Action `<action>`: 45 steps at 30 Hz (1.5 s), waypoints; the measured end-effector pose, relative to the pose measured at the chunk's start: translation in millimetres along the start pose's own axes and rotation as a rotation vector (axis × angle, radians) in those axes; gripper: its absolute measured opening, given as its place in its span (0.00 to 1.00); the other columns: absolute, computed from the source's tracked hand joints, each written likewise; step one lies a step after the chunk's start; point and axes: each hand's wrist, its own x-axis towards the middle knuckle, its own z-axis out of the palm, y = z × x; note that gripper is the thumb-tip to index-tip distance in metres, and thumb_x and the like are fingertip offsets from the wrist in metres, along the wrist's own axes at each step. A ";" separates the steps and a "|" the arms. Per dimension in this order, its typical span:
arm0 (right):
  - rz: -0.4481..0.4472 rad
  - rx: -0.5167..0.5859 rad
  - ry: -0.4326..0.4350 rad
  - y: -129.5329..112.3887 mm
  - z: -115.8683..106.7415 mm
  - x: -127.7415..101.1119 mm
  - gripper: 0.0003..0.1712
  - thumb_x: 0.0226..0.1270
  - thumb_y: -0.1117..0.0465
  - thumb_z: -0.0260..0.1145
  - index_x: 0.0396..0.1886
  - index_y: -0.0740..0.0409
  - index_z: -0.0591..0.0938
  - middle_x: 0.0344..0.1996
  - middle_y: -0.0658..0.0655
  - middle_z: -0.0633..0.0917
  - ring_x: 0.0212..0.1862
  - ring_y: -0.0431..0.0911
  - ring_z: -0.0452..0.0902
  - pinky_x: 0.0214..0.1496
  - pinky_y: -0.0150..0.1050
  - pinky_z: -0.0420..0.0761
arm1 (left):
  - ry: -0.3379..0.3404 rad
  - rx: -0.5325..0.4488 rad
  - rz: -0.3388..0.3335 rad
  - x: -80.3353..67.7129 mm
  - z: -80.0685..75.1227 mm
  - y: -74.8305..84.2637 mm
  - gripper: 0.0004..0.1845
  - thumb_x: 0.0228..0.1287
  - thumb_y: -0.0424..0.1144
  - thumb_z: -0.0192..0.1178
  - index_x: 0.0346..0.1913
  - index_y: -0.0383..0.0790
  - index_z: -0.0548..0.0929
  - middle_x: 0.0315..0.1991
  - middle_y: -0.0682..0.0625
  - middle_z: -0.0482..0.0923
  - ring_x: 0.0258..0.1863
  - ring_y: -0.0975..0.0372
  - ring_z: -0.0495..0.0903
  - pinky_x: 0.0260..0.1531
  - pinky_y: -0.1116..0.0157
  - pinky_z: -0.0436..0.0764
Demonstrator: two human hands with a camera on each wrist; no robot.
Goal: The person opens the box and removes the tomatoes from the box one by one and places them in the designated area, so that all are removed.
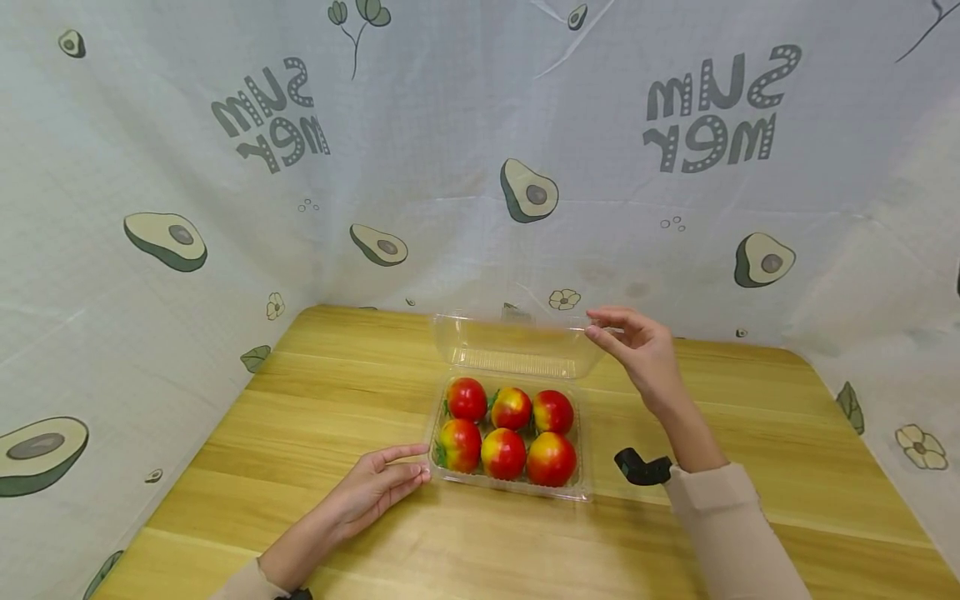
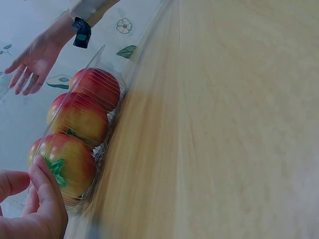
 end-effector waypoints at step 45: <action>0.133 0.171 0.154 19.5 -6.7 33.0 0.06 0.69 0.72 0.64 0.41 0.65 0.85 0.33 0.54 0.84 0.35 0.45 0.81 0.44 0.31 0.84 | -0.002 -0.007 0.005 -0.4 -0.9 -1.4 0.25 0.70 0.26 0.57 0.67 0.21 0.68 0.46 0.42 0.82 0.47 0.58 0.83 0.57 0.63 0.78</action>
